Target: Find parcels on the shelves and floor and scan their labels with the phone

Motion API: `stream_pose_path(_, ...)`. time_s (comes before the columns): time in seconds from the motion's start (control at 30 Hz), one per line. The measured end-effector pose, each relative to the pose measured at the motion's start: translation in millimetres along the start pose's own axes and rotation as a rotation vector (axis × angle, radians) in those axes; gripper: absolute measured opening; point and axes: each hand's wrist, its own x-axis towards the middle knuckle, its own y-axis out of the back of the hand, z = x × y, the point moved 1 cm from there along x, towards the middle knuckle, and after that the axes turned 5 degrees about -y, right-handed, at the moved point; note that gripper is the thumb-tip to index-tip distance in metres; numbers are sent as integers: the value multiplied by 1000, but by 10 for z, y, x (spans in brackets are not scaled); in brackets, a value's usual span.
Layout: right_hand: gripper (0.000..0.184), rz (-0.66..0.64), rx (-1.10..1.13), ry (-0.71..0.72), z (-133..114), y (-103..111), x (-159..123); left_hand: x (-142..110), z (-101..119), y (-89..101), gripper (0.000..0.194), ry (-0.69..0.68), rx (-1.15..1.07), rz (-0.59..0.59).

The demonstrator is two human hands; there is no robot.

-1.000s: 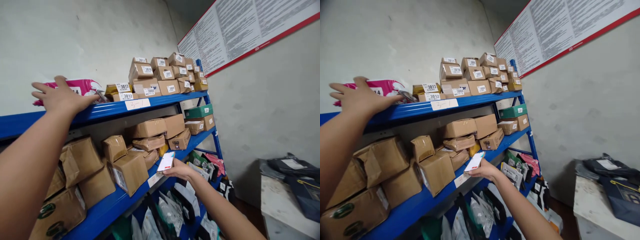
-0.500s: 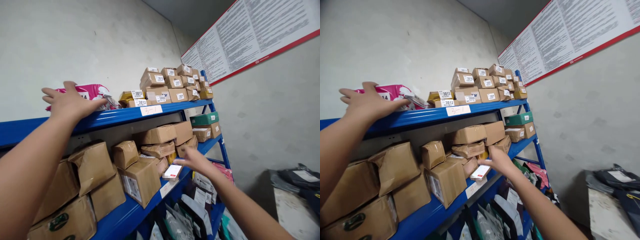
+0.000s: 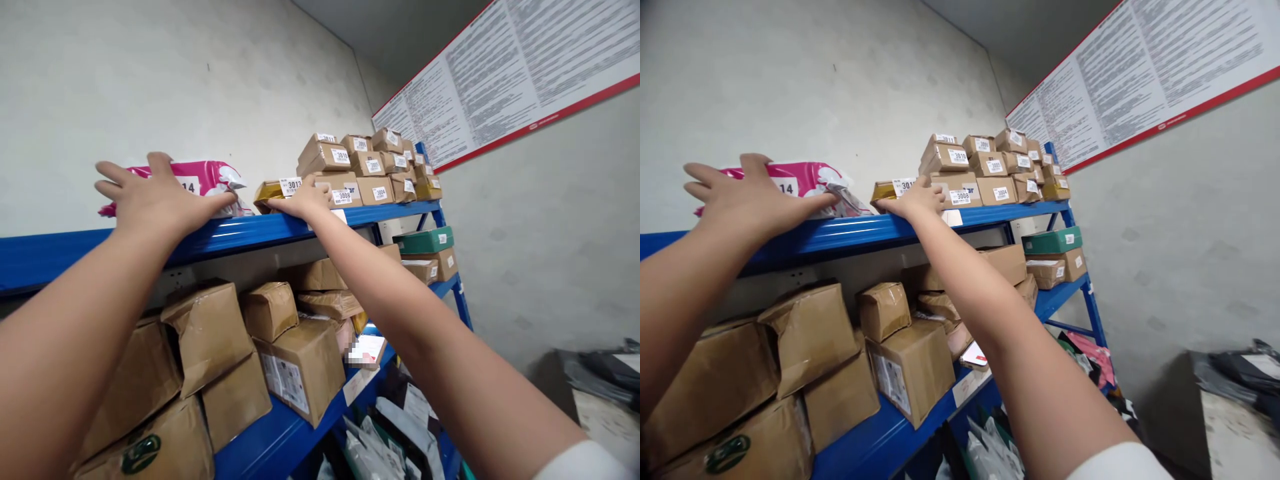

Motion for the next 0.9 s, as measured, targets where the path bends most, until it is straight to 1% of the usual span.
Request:
stream_pose_path(0.13, 113, 90, 102, 34, 40, 37, -29, 20, -18, -14, 131, -16, -4, -14)
stream_pose_path(0.27, 104, 108, 198, -1, 62, 108, 36, 8, -14, -4, 130, -20, 16, -2)
stream_pose_path(0.43, 110, 153, 312, -106, -17, 276, 153, 17, -13, 15, 127, -14, 33, -7)
stream_pose_path(0.57, 110, 164, 354, -40, -159, 489, 251, 28, 42, 4, 128, 5, 46, -15)
stream_pose_path(0.67, 108, 194, 373, -42, -267, 658, 366, -2, 195, -27, 129, 0, 46, -33)
stream_pose_path(0.8, 108, 234, 376, -42, -407, 838, 564, -113, 573, -167, 126, -73, -64, -68)
stream_pose_path(0.83, 107, 230, 374, -23, -445, 866, 605, -143, 685, -224, 124, -80, -100, -71)
stream_pose_path(0.9, 105, 182, 350, 90, -528, 888, 656, -185, 900, -352, 119, -73, -153, -73)
